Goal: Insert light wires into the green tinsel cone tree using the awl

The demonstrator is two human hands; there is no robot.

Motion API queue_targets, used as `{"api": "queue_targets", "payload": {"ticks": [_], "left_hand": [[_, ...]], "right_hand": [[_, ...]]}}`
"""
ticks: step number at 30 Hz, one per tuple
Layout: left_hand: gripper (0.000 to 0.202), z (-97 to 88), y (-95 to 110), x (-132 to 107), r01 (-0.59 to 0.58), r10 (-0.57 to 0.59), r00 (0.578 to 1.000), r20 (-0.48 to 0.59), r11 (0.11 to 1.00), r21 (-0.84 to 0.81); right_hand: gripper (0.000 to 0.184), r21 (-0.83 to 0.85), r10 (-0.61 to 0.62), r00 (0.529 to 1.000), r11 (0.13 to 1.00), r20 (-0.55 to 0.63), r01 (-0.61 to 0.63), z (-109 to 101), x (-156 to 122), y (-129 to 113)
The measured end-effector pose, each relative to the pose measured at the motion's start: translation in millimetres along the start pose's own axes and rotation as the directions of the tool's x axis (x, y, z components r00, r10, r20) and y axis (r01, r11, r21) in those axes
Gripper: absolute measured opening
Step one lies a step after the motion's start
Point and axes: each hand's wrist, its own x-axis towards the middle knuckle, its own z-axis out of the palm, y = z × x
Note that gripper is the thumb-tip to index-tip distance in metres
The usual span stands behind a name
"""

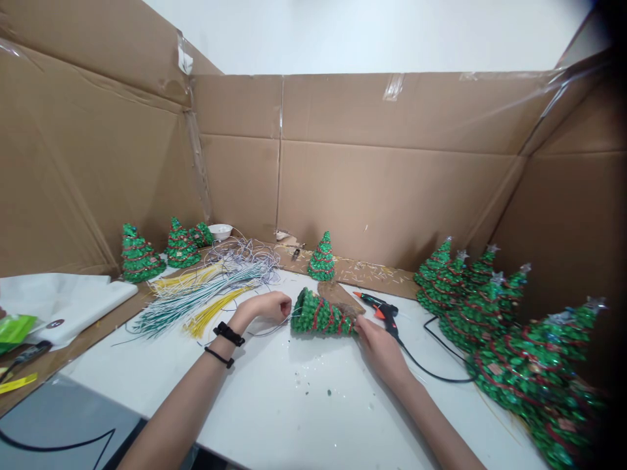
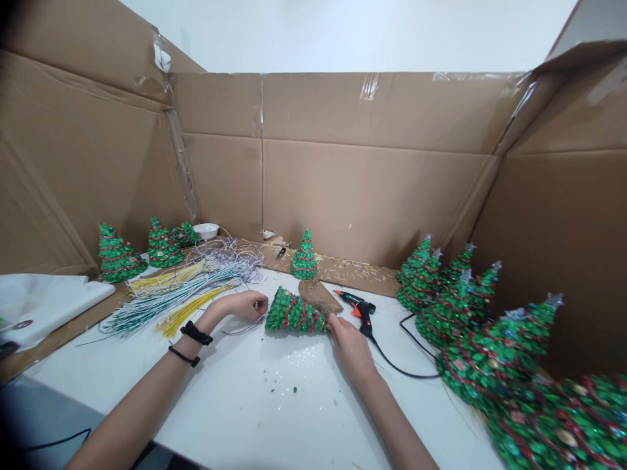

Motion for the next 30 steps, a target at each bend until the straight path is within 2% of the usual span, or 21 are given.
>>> {"api": "queue_targets", "payload": {"ticks": [10,18,30], "left_hand": [[0.012,-4.3,5.9,-4.0,0.031,-0.031,1.0,0.0,0.998,0.055],[0.019,-6.3,8.4,-5.1,0.064,-0.065,0.998,0.017,0.998,0.008],[0.014,-6.2,4.3,-2.4,0.092,-0.09,0.995,0.033,0.995,-0.045]], "right_hand": [[0.017,-0.007,0.03,1.0,1.0,0.001,-0.03,0.6,1.9,-1.3],[0.018,0.047,-0.031,1.0,0.998,0.001,0.03,-1.1,0.7,2.3],[0.017,0.016,0.006,1.0,1.0,-0.007,-0.006,-3.5,2.2,-1.1]]}}
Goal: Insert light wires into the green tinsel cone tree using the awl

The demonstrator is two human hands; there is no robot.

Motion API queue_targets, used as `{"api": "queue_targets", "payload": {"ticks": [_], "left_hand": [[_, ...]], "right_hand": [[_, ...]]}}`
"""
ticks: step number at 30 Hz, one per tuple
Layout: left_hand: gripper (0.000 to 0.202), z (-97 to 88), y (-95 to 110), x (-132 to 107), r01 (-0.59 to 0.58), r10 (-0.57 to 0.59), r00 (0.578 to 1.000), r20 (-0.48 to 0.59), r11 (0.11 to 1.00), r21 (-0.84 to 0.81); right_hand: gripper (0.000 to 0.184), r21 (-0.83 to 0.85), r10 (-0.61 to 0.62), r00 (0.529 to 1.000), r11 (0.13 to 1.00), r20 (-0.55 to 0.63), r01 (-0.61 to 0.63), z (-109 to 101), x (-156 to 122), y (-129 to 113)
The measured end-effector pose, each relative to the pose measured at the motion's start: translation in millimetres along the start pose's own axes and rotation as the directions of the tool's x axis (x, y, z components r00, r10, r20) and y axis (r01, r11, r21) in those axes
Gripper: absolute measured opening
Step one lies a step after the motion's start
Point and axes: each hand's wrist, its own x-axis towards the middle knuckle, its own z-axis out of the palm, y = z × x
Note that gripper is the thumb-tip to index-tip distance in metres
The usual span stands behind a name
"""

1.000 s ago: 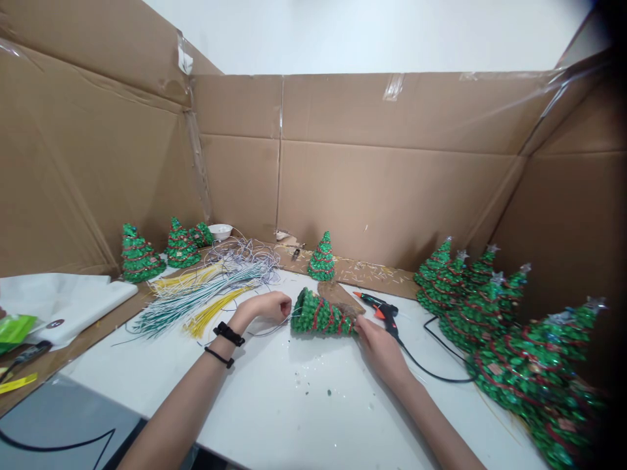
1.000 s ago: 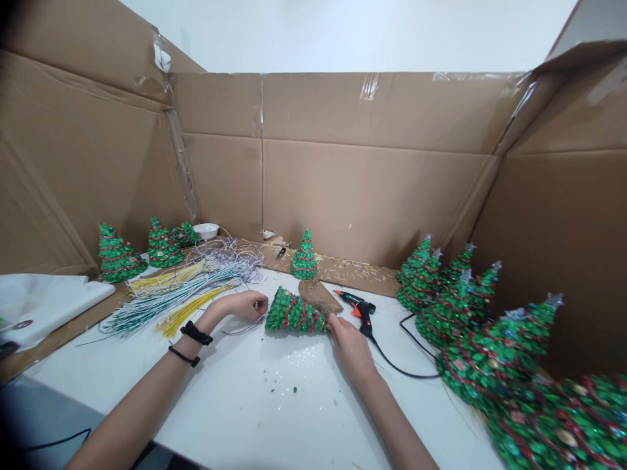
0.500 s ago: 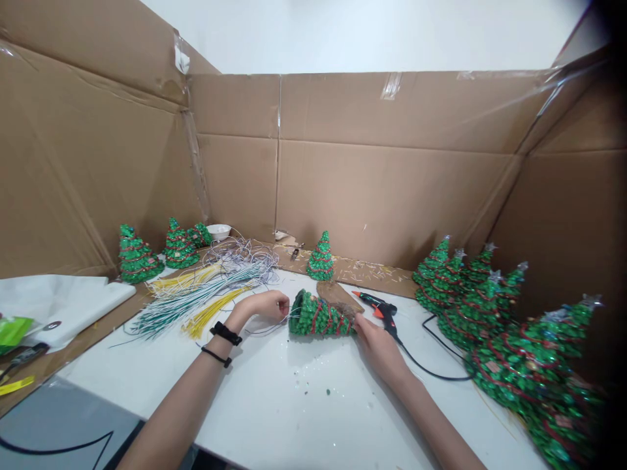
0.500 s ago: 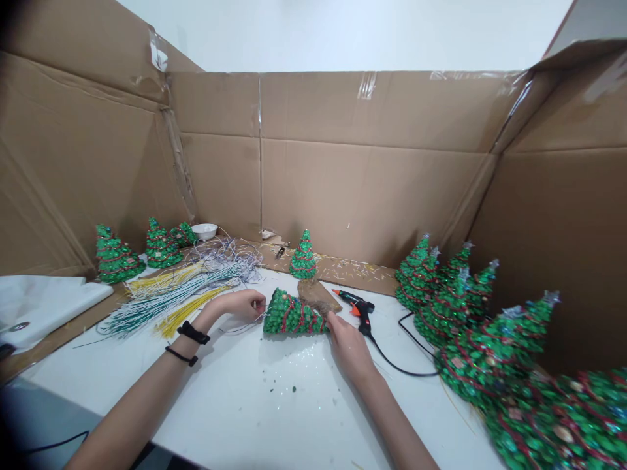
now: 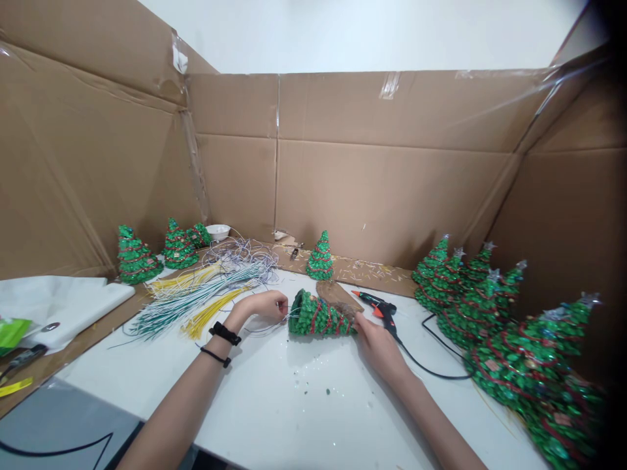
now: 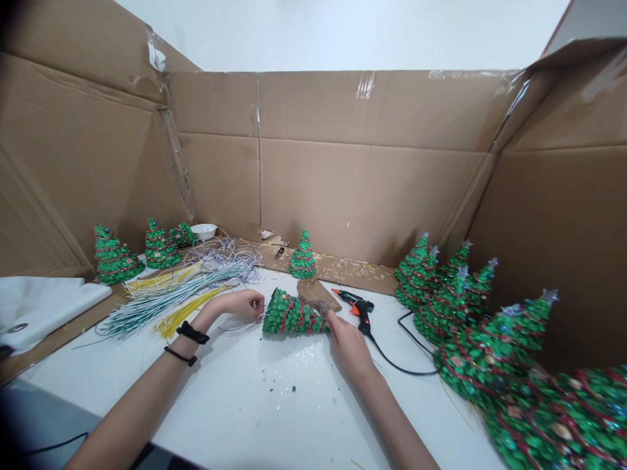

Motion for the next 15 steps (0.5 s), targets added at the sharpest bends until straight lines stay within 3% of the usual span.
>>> {"api": "queue_targets", "payload": {"ticks": [6,15], "left_hand": [[0.012,-2.7,0.0,0.5,-0.001,0.002,1.0,0.02,0.999,-0.033],[0.011,-6.6,-9.5,3.8,-0.119,0.128,0.991,0.046,0.978,-0.17]], "right_hand": [[0.02,-0.025,-0.02,1.0,0.999,0.013,0.02,0.4,0.1,-0.2],[0.016,-0.013,0.021,1.0,1.0,-0.009,-0.021,0.2,2.1,-1.8]]}}
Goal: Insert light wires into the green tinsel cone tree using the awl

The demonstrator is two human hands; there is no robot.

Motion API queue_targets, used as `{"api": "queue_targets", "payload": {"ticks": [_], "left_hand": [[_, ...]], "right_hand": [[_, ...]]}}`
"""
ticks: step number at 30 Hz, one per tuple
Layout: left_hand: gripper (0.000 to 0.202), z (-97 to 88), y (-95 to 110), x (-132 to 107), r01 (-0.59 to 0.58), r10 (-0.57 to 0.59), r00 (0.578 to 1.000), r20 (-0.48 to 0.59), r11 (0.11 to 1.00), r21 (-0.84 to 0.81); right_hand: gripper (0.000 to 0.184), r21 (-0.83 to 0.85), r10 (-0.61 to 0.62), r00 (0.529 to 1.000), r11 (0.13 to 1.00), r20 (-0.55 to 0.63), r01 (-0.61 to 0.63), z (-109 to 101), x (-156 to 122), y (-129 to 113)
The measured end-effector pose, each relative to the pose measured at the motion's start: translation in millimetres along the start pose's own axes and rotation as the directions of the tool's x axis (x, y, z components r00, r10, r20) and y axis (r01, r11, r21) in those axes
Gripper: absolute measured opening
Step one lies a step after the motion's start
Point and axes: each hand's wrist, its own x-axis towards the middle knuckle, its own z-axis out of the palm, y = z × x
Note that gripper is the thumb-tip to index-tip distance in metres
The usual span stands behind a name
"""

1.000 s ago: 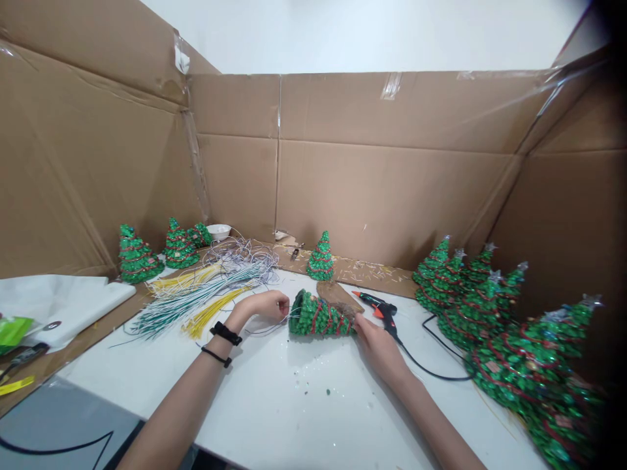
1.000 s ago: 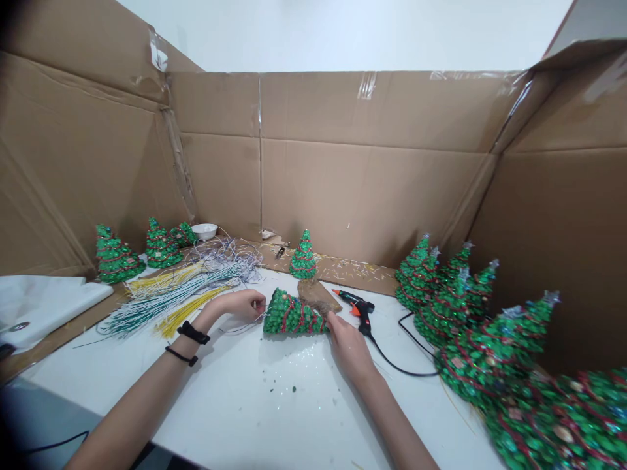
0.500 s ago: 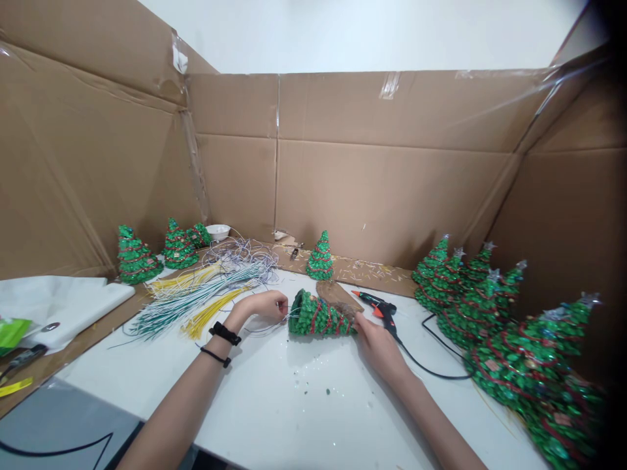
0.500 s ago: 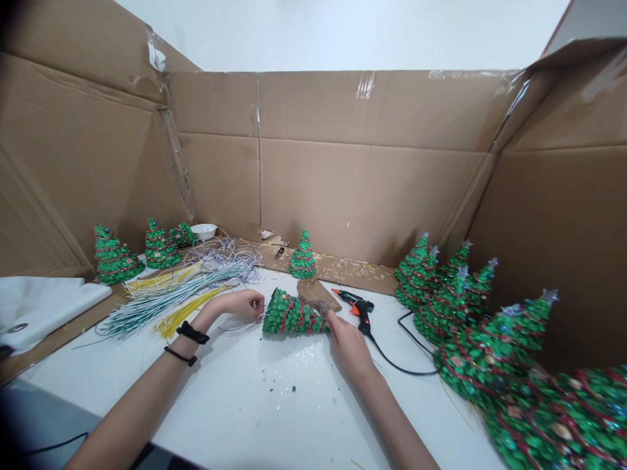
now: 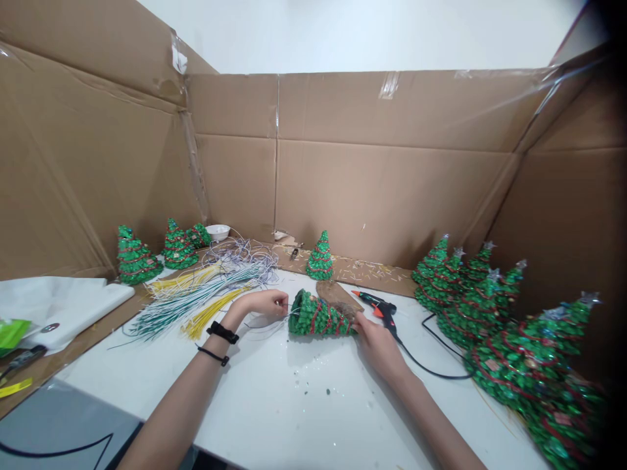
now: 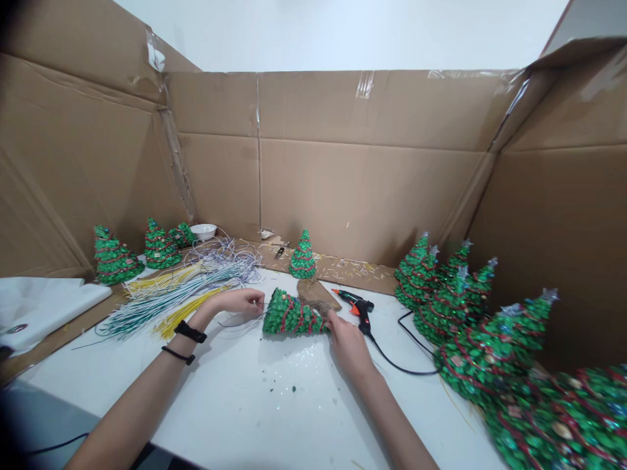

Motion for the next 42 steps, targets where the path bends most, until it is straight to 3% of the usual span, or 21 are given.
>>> {"api": "queue_targets", "payload": {"ticks": [9,14,21,24,29,35,42], "left_hand": [[0.011,0.3,6.9,-1.7,0.02,-0.019,1.0,-0.017,0.998,0.065],[0.014,-2.0,11.9,-3.5,0.043,-0.042,0.998,-0.042,0.999,0.008],[0.018,1.7,20.9,-3.8,0.073,-0.068,0.995,0.069,0.994,-0.076],[0.016,8.5,25.8,0.7,0.052,-0.052,0.998,-0.023,0.999,-0.002],[0.023,16.6,30.3,9.9,-0.084,0.093,0.987,-0.132,0.994,0.068],[0.032,14.5,25.9,13.4,-0.099,0.098,0.981,-0.169,0.995,0.004],[0.035,17.4,19.7,13.8,-0.054,0.038,0.993,-0.113,0.988,-0.142]], "right_hand": [[0.018,0.021,0.013,1.0,1.0,0.004,-0.013,-2.5,-0.5,-2.2],[0.018,0.047,0.022,1.0,0.999,-0.008,-0.022,-3.4,-1.1,-3.0],[0.019,0.037,0.032,0.999,0.999,0.004,-0.032,-2.9,-1.3,-2.9],[0.019,0.037,0.036,0.999,0.999,0.01,-0.036,-1.6,-1.7,-1.8],[0.019,0.042,0.047,0.999,0.998,0.017,-0.047,-0.1,-2.5,-1.1],[0.015,0.013,0.1,0.993,0.995,0.061,-0.101,-3.8,-2.4,-5.0],[0.015,0.047,0.1,0.994,0.994,0.047,-0.102,-3.8,-3.0,-3.7]]}}
